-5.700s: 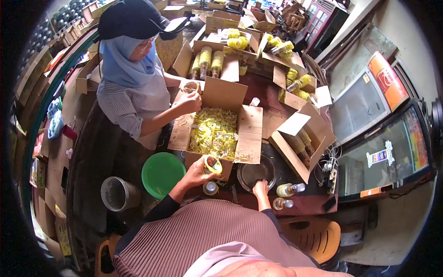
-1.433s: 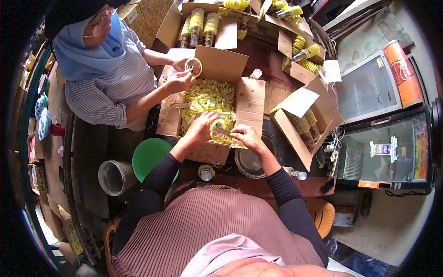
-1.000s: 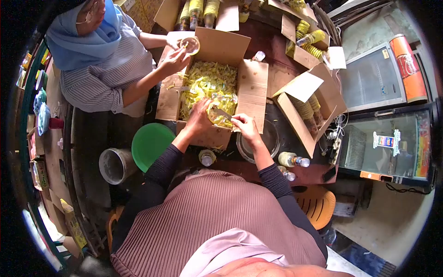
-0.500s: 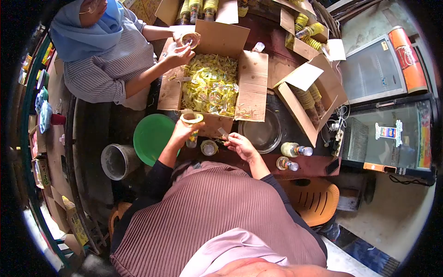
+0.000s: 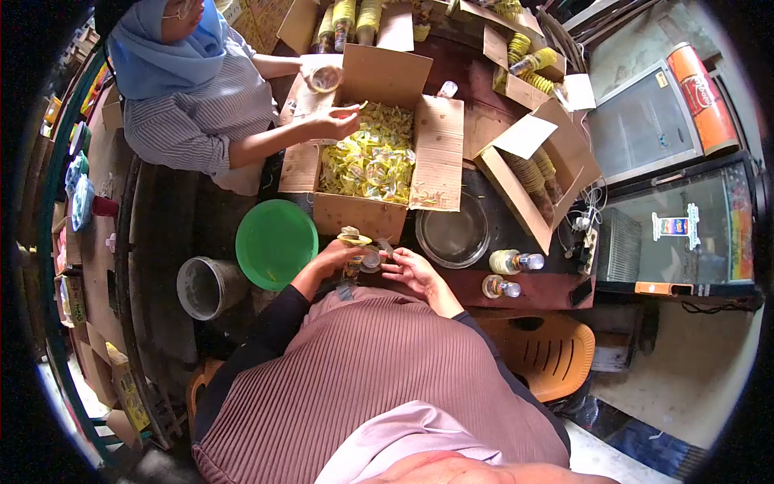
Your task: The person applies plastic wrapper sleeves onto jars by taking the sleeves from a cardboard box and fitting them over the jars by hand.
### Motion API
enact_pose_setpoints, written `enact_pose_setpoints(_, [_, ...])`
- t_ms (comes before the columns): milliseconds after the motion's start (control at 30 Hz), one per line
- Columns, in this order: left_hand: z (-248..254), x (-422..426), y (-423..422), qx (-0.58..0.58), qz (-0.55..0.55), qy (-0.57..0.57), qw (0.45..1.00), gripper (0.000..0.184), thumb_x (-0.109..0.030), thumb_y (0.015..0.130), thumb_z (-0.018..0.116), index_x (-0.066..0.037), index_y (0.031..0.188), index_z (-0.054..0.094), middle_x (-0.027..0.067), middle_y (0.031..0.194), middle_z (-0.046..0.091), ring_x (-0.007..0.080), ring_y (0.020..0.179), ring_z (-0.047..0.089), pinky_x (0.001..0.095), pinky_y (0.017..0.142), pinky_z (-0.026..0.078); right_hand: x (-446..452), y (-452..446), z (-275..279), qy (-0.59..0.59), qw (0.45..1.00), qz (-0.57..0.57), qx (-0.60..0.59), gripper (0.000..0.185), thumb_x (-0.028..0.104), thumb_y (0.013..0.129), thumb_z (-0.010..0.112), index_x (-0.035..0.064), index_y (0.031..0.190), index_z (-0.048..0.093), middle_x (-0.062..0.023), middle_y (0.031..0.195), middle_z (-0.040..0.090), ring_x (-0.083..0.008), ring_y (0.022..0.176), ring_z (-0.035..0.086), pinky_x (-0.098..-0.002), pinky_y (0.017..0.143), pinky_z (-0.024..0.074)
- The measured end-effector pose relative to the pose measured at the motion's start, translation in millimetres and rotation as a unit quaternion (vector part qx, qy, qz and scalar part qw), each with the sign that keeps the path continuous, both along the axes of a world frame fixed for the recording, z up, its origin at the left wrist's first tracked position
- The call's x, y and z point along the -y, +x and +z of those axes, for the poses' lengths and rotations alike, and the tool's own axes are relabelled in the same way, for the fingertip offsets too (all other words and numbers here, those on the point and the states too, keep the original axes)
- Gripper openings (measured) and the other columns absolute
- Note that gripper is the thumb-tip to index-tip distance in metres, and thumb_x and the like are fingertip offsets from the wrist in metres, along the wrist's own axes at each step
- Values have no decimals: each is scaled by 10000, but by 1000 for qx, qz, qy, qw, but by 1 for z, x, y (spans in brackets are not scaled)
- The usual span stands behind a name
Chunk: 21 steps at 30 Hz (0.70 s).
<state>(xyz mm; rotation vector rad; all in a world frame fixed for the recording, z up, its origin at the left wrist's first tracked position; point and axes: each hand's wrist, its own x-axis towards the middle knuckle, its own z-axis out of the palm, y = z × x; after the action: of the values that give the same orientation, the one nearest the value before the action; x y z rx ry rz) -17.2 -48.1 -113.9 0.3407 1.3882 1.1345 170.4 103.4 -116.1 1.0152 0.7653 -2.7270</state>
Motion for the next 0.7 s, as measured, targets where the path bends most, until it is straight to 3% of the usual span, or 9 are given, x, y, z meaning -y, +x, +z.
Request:
enact_pose_setpoints(67, [-5,-10,5,35,-28,-25,999,367,-201,799,681,-42,1123,617,29,1044,632,129,910,577,277,751,462,-5,9,5,24,1000,-11,2,82,154,933,541,110,1002,533,-56,1182,600,-240,1026,597,-413,869,504])
enact_pose_setpoints(100, [-5,-16,10,25,-45,12,999,362,-180,789,686,-36,1112,612,33,1044,628,132,905,575,283,764,461,-9,15,8,40,999,-19,13,75,144,927,541,108,990,522,-119,1234,570,-281,1064,581,-446,911,486])
enact_pose_setpoints(167, [-18,-32,22,-7,-64,95,993,335,-153,784,683,-31,1086,607,32,1035,624,131,907,572,281,774,461,-17,30,16,64,997,-32,34,92,149,921,552,104,995,520,-120,1230,572,-279,1054,583,-444,908,485])
enact_pose_setpoints(367, [-8,-73,52,91,-132,160,974,288,-45,773,676,-53,1045,582,25,1012,624,117,927,584,261,798,477,-38,81,11,83,990,-105,49,88,159,924,552,111,994,529,-74,1119,615,-239,975,597,-412,843,504])
enact_pose_setpoints(467, [7,-72,54,102,-116,146,977,354,-128,784,708,-40,1093,561,29,1048,606,117,967,555,262,834,444,-40,93,12,79,985,-142,52,84,151,929,538,97,993,529,-85,1127,610,-246,1006,603,-406,845,509])
enact_pose_setpoints(500, [1,-70,50,98,-136,146,975,370,-153,788,715,-50,1107,560,16,1057,593,118,975,550,264,845,433,-40,95,10,82,985,-141,47,144,156,902,584,88,1018,536,-113,1213,567,-287,1076,577,-446,895,488])
enact_pose_setpoints(567, [-7,-55,37,48,-112,150,981,373,-177,796,714,-70,1120,562,2,1071,580,121,953,553,275,819,439,-39,95,8,112,982,-144,56,137,165,904,580,90,1014,550,-106,1202,581,-262,1076,580,-424,892,487])
enact_pose_setpoints(633, [-27,-32,28,179,9,56,982,362,-179,815,687,-109,1142,549,-4,998,570,142,878,558,337,767,468,-40,95,8,129,978,-155,59,125,164,905,579,91,1004,560,-101,1186,594,-245,1075,581,-410,890,487])
enact_pose_setpoints(700, [-21,-11,20,180,97,40,978,347,-166,827,668,-120,1146,540,-5,946,560,161,842,561,376,766,481,-44,93,9,157,971,-168,66,103,163,907,574,92,981,587,-82,1132,628,-204,1069,584,-372,879,491])
